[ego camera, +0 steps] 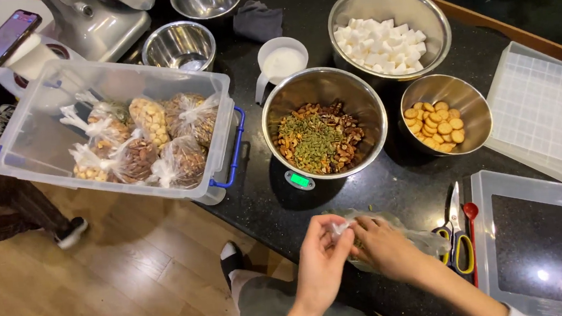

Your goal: Weighing and portioning various nuts and seeds into plastic bags using a digital scale.

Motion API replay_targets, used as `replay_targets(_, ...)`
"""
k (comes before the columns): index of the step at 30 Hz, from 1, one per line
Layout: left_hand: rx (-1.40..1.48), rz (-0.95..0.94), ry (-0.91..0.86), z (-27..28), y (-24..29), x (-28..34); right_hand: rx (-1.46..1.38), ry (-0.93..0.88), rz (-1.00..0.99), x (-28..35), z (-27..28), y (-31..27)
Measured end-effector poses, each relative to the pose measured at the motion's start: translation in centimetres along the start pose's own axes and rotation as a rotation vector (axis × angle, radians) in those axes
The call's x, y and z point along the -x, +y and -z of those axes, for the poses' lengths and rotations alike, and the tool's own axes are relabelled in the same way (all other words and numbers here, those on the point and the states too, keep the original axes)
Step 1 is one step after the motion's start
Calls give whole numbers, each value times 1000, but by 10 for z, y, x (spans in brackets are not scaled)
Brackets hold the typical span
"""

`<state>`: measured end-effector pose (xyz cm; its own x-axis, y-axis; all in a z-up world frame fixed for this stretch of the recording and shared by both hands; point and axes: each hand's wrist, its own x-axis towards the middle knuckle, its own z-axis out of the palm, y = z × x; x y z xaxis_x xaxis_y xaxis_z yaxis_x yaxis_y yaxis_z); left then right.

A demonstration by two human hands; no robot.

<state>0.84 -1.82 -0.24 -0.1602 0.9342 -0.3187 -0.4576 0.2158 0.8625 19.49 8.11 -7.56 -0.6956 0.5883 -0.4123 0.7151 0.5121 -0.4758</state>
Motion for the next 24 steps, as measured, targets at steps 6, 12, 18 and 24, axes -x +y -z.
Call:
replay_targets(6,-32,41,44,13,0,-6,232,181,59,-17,139,-50)
replay_targets(12,-84,50,3,9,3,-9,481,280,184,-209,113,-3)
replay_targets(18,-99,152,-38,28,17,-19,693,125,441,-272,97,51)
replay_targets(24,-142,210,-100,35,35,-29,-90,118,96,-244,150,23)
